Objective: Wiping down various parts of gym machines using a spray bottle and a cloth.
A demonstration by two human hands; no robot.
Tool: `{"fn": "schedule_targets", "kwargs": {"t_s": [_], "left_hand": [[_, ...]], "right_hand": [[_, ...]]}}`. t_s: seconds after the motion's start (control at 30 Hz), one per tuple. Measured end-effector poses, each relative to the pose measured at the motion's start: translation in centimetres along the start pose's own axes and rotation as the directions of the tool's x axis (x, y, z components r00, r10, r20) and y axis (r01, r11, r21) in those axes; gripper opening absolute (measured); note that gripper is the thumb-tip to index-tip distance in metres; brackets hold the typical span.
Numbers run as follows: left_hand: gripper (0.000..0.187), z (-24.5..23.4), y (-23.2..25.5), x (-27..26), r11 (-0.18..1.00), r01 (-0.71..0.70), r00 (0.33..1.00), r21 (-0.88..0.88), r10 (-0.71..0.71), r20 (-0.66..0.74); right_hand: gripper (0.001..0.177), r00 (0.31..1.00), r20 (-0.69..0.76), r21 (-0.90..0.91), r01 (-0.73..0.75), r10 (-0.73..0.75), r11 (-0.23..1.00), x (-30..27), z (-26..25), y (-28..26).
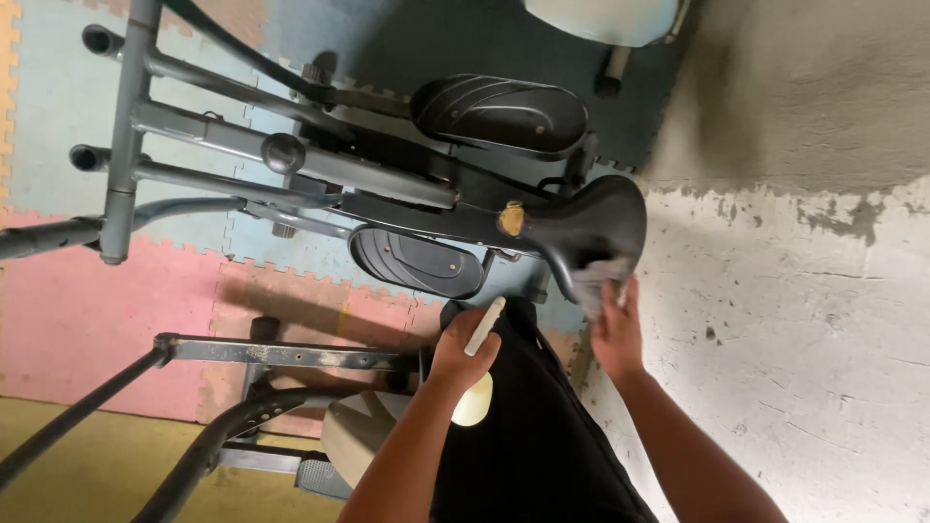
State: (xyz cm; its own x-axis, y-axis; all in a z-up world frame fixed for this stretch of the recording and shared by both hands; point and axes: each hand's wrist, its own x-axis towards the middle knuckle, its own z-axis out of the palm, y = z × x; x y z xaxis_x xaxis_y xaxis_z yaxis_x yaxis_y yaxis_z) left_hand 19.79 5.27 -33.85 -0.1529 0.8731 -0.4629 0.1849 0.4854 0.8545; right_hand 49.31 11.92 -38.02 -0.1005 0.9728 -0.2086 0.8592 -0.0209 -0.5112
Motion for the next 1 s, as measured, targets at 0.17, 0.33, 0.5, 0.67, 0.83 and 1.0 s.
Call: {"fn": "schedule_targets", "kwargs": {"t_s": [0.17,0.33,0.5,0.67,0.83,1.0], "left_hand": [[0.035,2.1,0.8,-1.2,0.998,-0.055,0.998,0.024,0.055,0.010],[0.034,3.6,0.5,-1.7,0.999,-0.022,0.999,-0.041,0.021,-0.039],[0.031,6.3,1.5,-1.9,0.998,-0.056,0.996,0.004,0.056,-0.067],[0.025,9.9,3.8,-1.3,0.995,-0.091,0.992,-0.033,0.088,-0.089],[0.020,13.5,5.5,-0.5,0.990,-0.004,0.997,-0.138,-0.007,-0.077],[0.028,17.1,3.9,-0.3,0.990,-0.056,0.976,-0.130,0.026,-0.218]], "right_hand": [[0.060,0.933,0.234,-0.371,0.347,-0.275,0.861,7.1,5.4,-1.9],[0.064,0.906,0.274,-0.184,0.378,-0.322,0.907,13.8,7.9,-9.5],[0.065,0.855,0.312,-0.273,0.499,-0.415,0.822,11.0,5.2,-4.1],[0.058,0.742,0.335,-0.235,0.663,-0.581,0.711,6.2,-0.3,4.7],[0.063,0.668,0.440,-0.279,0.737,-0.601,0.615,6.0,-2.1,6.7],[0.072,0.635,0.457,-0.119,0.737,-0.622,0.665,12.1,-0.5,-0.6]]}}
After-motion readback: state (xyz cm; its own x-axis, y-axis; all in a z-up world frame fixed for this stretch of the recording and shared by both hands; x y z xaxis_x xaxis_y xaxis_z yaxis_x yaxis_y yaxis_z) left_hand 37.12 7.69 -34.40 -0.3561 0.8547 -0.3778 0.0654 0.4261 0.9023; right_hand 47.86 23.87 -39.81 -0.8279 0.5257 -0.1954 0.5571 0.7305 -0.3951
